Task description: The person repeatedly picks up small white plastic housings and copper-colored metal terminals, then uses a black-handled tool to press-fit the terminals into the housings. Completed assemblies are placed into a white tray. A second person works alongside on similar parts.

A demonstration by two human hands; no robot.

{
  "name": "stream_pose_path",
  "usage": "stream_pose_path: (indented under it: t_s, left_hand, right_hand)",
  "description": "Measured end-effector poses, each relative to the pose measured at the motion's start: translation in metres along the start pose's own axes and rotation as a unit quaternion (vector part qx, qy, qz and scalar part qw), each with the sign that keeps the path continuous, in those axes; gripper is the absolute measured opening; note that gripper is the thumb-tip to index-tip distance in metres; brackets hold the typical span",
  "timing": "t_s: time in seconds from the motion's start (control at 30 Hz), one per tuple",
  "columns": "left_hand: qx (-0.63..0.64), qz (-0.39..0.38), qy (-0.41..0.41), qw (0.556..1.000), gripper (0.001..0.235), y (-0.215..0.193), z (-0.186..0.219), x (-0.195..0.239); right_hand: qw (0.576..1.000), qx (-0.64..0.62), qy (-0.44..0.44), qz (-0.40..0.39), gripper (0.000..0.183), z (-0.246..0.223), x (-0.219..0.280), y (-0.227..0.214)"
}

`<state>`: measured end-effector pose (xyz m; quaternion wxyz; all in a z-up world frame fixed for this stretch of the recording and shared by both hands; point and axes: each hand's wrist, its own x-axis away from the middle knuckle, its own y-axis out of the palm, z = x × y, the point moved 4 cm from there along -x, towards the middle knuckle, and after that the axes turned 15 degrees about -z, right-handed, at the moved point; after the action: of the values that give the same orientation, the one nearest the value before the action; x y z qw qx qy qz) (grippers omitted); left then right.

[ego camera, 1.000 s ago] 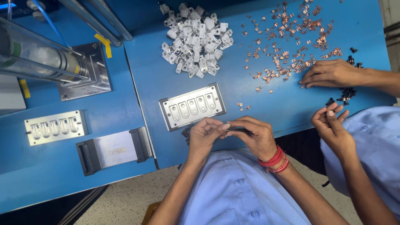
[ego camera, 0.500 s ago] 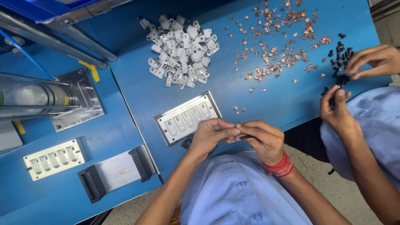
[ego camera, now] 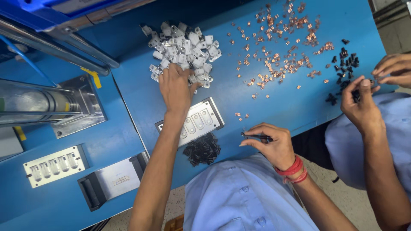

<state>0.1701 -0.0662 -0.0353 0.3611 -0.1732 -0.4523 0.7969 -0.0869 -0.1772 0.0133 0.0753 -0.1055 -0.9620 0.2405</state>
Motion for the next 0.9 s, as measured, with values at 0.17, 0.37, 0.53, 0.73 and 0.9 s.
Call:
stream_pose_path:
  t_s: [0.17,0.37,0.53,0.73,0.9]
  left_hand:
    - [0.246,-0.064,0.031,0.967,0.018,0.009,0.037,0.067]
    - [0.263,-0.047,0.094,0.959,0.040,0.016,0.089,0.148]
    - [0.282,-0.026,0.025,0.959,0.042,0.013,0.092,0.168]
    - [0.203,-0.044,0.100,0.973,0.038,0.013,0.098,0.182]
    - [0.307,-0.060,0.051,0.948,0.036,0.022,0.101,0.191]
  right_hand:
    - [0.996,-0.083,0.024,0.014,0.026,0.007,0.006,0.002]
    - [0.988,-0.132,0.058,-0.054,0.026,0.019,-0.013,0.025]
    - [0.936,-0.317,0.043,-0.147,0.020,0.031,-0.005,0.045]
    - [0.970,-0.181,0.101,-0.126,0.019,0.050,0.014,0.046]
    - [0.977,-0.171,0.052,-0.117,0.024,0.040,0.021,0.041]
